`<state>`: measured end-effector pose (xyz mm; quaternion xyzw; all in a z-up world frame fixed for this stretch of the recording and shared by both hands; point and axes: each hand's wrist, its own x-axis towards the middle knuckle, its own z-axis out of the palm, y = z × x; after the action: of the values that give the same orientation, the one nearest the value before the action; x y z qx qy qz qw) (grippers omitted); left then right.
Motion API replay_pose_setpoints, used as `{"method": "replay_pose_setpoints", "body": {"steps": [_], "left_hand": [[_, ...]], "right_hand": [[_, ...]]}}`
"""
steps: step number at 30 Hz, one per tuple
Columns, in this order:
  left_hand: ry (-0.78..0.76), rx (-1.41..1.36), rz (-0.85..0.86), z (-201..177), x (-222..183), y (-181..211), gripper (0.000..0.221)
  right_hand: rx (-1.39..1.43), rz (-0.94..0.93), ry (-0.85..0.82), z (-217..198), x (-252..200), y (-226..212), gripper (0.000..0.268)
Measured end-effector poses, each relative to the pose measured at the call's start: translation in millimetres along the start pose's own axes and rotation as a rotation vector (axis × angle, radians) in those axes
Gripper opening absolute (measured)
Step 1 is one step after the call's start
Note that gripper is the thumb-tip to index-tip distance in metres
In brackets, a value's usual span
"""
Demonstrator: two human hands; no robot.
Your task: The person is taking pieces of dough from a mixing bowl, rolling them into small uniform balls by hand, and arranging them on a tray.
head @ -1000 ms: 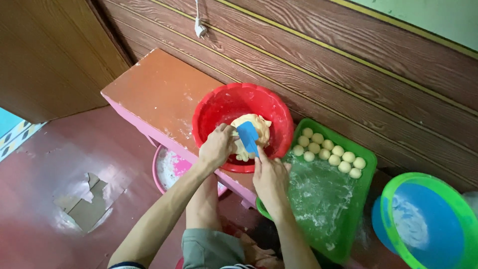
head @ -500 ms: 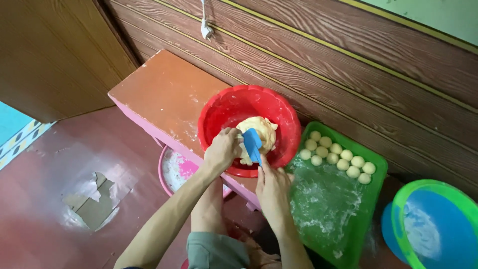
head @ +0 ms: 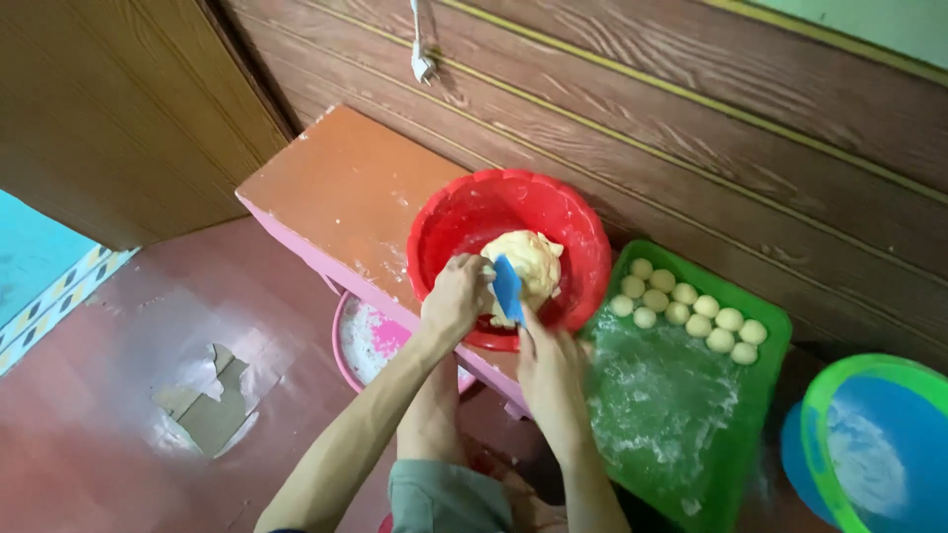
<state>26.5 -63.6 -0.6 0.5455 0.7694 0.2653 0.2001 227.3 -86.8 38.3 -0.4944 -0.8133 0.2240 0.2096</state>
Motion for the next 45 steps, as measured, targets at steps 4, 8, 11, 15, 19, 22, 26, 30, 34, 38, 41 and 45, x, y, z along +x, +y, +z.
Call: {"method": "replay_pose_setpoints", "body": {"steps": [4, 8, 11, 15, 19, 22, 26, 30, 34, 38, 41, 45], "left_hand": [[0.085, -0.067, 0.037, -2.3, -0.6, 4.1, 0.032], [0.063, -0.040, 0.083, 5.4, 8.1, -10.9, 0.024], [0.035, -0.041, 0.028, 0.0, 6.2, -6.1, 0.029], [0.017, -0.025, -0.044, -4.9, -0.2, 3.3, 0.033], [0.043, -0.065, -0.030, -6.4, 1.7, 3.3, 0.033], [0.083, -0.061, 0.022, -4.4, -3.6, 0.7, 0.017], [0.112, -0.046, 0.034, -1.9, 0.4, -5.0, 0.015], [0.090, 0.005, -0.006, -15.6, -6.6, 15.0, 0.021], [0.146, -0.066, 0.042, -4.5, -1.5, -2.1, 0.014], [0.169, -0.073, 0.055, 11.4, 1.4, -17.8, 0.017], [0.205, -0.046, 0.089, 2.1, 1.6, -12.0, 0.017], [0.258, -0.038, 0.062, -6.2, -8.5, 2.1, 0.014]], "right_hand": [[-0.016, 0.005, 0.025, 14.0, -0.6, 17.3, 0.042], [-0.092, 0.032, -0.041, 17.8, 36.6, -5.1, 0.039], [-0.192, 0.043, -0.103, 36.6, 72.0, -9.6, 0.033], [-0.166, 0.059, -0.214, 37.6, 69.3, 0.3, 0.030], [-0.144, 0.104, -0.259, -12.1, 29.5, -12.8, 0.039], [-0.131, 0.090, -0.285, -19.0, 23.6, -23.7, 0.040], [-0.131, 0.036, -0.260, 13.0, 65.5, -20.1, 0.040], [-0.161, -0.019, -0.216, 52.6, 85.7, -1.0, 0.039], [-0.117, 0.022, -0.255, -2.0, 38.3, -17.1, 0.040], [-0.167, 0.022, -0.245, 3.5, 33.1, -13.9, 0.042], [-0.164, -0.064, -0.134, 34.7, 65.4, -12.2, 0.038], [-0.239, -0.123, -0.173, 69.1, 87.2, 0.0, 0.041]]}}
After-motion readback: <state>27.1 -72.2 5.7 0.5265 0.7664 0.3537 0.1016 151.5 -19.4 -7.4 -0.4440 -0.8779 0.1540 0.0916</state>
